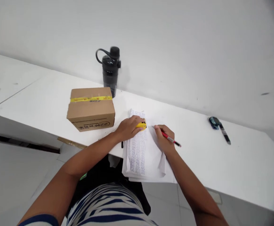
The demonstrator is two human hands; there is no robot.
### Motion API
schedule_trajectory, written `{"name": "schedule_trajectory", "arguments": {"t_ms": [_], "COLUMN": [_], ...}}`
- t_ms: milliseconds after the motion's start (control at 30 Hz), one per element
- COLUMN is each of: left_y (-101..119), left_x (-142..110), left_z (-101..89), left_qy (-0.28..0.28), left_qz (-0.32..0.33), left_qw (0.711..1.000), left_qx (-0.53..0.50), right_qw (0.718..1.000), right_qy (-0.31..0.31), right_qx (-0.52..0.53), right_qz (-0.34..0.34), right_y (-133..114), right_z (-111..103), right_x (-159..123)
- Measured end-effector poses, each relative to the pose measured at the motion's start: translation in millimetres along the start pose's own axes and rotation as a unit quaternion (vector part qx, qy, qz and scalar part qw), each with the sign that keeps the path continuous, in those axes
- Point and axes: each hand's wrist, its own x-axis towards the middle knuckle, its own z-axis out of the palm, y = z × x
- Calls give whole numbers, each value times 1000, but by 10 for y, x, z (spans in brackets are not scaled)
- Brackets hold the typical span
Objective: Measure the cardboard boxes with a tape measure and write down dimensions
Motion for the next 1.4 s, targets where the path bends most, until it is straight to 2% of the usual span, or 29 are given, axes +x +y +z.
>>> {"name": "schedule_trajectory", "arguments": {"t_ms": [67,167,267,333,400,433,467,567,667,767,900,1000,1067,1133,1200,1300,1367,1400], "left_y": [5,4,63,174,343,441,540,799,949,1014,981,849,748,665,588,397,184,61], "left_x": [-29,-78,-139,-190,-256,-297,-346,-542,-818,-1122,-1378,-1374,-1298,-1202,-1116,-1047,-1038,-1038], "left_z": [-4,-13,-69,-150,-261,-326,-395,-633,-912,-1222,-1665,-1966,-2127,-2259,-2378,-2555,-2664,-2706], "left_qy": [3,6,17,67,153,199,243,351,393,361,283,226,167,109,96,164,203,205], "left_qz": [12,23,5,2,23,42,63,94,27,-104,-257,-311,-315,-311,-312,-306,-314,-330], "left_qw": [1000,999,1000,997,985,975,962,924,909,900,863,840,840,854,874,898,901,899], "left_qx": [10,26,15,-24,-72,-92,-108,-124,-136,-220,-331,-384,-410,-403,-360,-271,-220,-200], "right_qw": [998,998,998,993,962,946,939,945,943,915,847,802,784,790,818,871,898,907], "right_qy": [41,30,6,-90,-240,-285,-292,-220,-172,-153,-109,-108,-123,-158,-203,-237,-237,-246], "right_qx": [-37,-56,-36,10,78,110,135,159,82,-44,-157,-197,-201,-193,-179,-157,-140,-129], "right_qz": [-17,-23,-44,-70,-99,-112,-124,-181,-273,-372,-496,-554,-574,-560,-508,-401,-342,-317], "right_y": [95,174,17,-242,-583,-766,-948,-1449,-1832,-2075,-2244,-2348,-2428,-2504,-2554,-2531,-2446,-2392], "right_z": [6,21,-3,-44,-83,-93,-93,-41,39,94,168,245,282,286,248,136,62,36], "right_x": [59,152,171,110,-11,-87,-165,-357,-429,-409,-335,-253,-173,-58,106,454,715,836]}}
